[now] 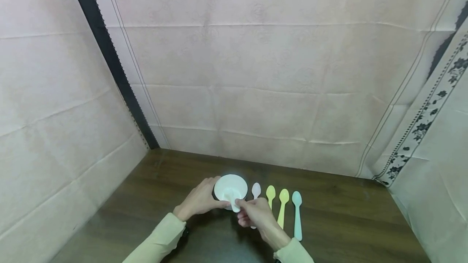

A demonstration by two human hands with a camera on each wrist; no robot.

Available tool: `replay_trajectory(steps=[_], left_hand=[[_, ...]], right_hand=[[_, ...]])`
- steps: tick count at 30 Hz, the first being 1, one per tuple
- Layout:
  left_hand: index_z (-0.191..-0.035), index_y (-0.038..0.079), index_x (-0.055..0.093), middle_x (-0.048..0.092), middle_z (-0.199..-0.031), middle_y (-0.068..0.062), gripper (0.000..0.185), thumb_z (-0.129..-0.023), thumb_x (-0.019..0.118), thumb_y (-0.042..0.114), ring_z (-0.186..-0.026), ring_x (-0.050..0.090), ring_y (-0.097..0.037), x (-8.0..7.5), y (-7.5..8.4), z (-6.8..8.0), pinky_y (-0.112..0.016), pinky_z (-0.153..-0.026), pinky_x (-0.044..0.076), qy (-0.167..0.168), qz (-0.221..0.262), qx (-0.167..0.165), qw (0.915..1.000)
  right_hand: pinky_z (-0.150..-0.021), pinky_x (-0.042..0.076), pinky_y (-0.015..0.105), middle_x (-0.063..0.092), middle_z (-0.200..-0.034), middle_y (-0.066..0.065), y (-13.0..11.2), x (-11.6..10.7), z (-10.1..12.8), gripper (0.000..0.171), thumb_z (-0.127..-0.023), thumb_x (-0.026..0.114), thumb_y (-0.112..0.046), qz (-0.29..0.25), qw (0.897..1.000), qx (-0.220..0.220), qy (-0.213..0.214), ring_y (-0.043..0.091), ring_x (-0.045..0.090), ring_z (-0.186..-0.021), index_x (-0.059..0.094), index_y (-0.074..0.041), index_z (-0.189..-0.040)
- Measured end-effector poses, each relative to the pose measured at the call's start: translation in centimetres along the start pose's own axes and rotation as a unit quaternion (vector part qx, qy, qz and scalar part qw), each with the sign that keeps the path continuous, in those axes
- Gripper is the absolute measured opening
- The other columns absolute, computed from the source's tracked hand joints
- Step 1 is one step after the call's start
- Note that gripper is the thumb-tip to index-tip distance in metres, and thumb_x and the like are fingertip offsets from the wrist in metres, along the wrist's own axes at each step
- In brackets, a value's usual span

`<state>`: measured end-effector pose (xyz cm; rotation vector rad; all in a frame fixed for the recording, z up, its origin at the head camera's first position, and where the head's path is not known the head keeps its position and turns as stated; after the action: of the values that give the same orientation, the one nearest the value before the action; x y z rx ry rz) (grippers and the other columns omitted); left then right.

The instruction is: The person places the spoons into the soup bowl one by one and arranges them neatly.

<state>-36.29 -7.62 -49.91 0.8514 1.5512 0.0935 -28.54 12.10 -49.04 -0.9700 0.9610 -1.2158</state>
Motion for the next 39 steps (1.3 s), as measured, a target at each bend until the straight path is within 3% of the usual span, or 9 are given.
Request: replay_trajectory(steps=[16,30,39], left_hand=[[-0.152,0.006,0.057,0.071,-0.134,-0.014,0.096,-0.082,0.091,0.062,-0.12,0.064,-0.029,-0.1,0.0,0.0,-0.05,-0.087,0.058,-0.001,0.001,0.009,1.0],[-0.153,0.006,0.057,0.07,-0.136,-0.014,0.097,-0.081,0.091,0.062,-0.123,0.064,-0.03,0.0,-0.1,0.0,-0.051,-0.091,0.058,-0.002,0.01,0.0,0.9999],[-0.151,0.006,0.057,0.071,-0.134,-0.013,0.095,-0.081,0.091,0.061,-0.121,0.064,-0.03,-0.1,0.0,0.0,-0.05,-0.089,0.058,0.001,0.002,0.007,1.0]], right_hand=[[-0.06,0.057,0.025,0.067,-0.072,0.001,0.3,-2.0,2.0,0.037,-0.101,0.078,-0.031,0.063,0.996,-0.036,0.06,0.01,0.063,-0.061,0.076,0.005,-0.104],[-0.062,0.06,0.029,0.074,-0.078,0.009,0.7,-3.6,3.2,0.027,-0.097,0.081,-0.018,0.097,0.987,-0.049,0.115,0.016,0.068,-0.064,0.076,0.005,-0.11],[-0.063,0.06,0.028,0.075,-0.08,0.008,1.3,-4.8,3.8,0.02,-0.097,0.079,-0.013,0.11,0.986,-0.046,0.12,0.017,0.069,-0.067,0.078,0.004,-0.108]])
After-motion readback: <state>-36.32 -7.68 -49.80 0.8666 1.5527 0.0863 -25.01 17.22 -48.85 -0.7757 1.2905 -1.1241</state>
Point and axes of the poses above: each hand's wrist, its own z-axis away from the middle knuckle, its own x-axis out of the palm, y = z × x, the point moved 5 cm from there along -z, towards the middle knuckle
